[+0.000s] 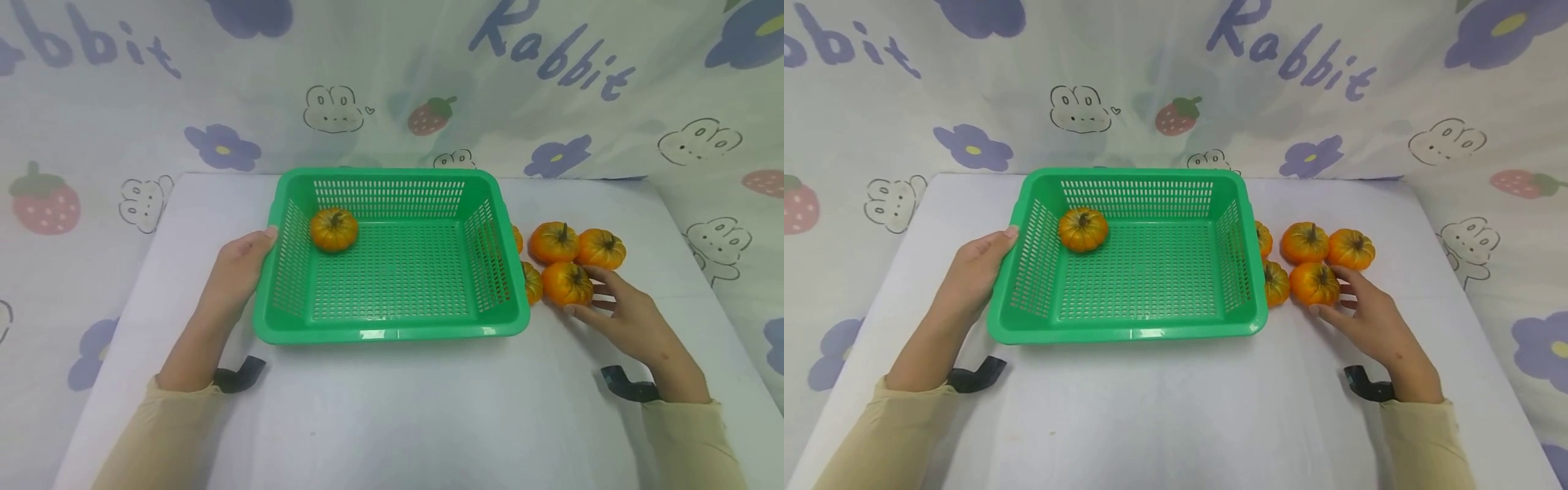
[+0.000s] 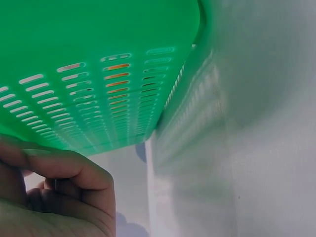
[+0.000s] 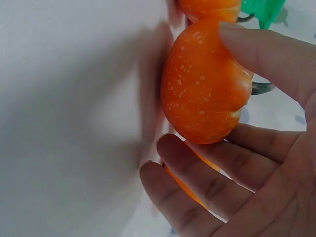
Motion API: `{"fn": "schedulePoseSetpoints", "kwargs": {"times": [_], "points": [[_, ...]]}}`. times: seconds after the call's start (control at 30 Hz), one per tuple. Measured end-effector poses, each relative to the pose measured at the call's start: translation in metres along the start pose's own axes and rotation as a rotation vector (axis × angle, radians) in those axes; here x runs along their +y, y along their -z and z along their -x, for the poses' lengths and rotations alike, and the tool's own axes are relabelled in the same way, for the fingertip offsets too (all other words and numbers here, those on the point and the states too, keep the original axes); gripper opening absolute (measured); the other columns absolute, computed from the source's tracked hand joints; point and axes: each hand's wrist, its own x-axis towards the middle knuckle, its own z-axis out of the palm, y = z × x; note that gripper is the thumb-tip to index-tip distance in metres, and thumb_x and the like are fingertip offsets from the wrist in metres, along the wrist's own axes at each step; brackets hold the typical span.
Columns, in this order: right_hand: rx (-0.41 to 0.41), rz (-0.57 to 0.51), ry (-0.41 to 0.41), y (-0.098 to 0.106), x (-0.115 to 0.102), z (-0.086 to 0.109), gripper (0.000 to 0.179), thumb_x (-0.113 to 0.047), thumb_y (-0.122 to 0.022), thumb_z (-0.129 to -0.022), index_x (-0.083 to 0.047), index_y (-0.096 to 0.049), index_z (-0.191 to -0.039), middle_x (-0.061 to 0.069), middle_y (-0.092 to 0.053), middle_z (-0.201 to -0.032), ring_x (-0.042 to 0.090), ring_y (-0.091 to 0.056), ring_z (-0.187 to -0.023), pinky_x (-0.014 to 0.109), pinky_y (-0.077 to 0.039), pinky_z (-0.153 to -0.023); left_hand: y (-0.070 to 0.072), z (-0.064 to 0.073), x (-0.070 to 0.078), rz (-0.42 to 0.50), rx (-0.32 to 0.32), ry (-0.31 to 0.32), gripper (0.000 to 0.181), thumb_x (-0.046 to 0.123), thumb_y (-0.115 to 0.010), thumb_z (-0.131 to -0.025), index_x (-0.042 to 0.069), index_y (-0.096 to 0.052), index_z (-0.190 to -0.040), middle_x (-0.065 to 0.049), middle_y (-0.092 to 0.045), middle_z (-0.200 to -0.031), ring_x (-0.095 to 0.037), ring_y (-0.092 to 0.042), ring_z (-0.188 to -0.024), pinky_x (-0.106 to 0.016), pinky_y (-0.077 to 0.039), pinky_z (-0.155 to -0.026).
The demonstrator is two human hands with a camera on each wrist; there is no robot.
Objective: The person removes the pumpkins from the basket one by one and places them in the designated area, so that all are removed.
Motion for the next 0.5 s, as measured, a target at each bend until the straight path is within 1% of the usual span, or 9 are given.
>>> {"fn": "schedulePoseSetpoints", "kwargs": {"times": [0.2, 0.37, 0.5], "points": [[0.016, 0.01, -0.005, -0.0043, 0.0024, -0.0038, 0.084, -0.036, -0.078, -0.097, 0.002, -0.033, -0.157, 0.036, -0.049, -0.145, 0.056, -0.058, -0.118, 0.067, -0.055, -0.087, -0.0006, 0.0002, 0.0013, -0.013, 0.004, -0.005, 0.073, 0.067, -0.035, -0.106, 0.005, -0.062, -0.135, -0.016, -0.069, -0.116, -0.021, -0.067, -0.1, -0.024, -0.058, -0.077], [0.039, 0.012, 0.005, -0.0063, 0.0021, -0.007, 0.085, -0.034, -0.079, -0.096, 0.003, -0.033, -0.158, 0.035, -0.047, -0.147, 0.055, -0.058, -0.117, 0.069, -0.053, -0.089, -0.0003, 0.0011, 0.0021, -0.01, 0.005, -0.006, 0.073, 0.067, -0.035, -0.106, 0.005, -0.062, -0.135, -0.016, -0.069, -0.117, -0.021, -0.067, -0.101, -0.023, -0.058, -0.077], [0.038, 0.012, 0.004, -0.0071, 0.0, -0.0091, 0.087, -0.032, -0.079, -0.096, 0.002, -0.031, -0.159, 0.035, -0.045, -0.149, 0.055, -0.057, -0.118, 0.069, -0.052, -0.089, 0.0, 0.0017, 0.0029, -0.025, 0.005, 0.001, 0.074, 0.067, -0.035, -0.106, 0.005, -0.062, -0.135, -0.016, -0.069, -0.117, -0.023, -0.066, -0.104, -0.025, -0.057, -0.08]]}}
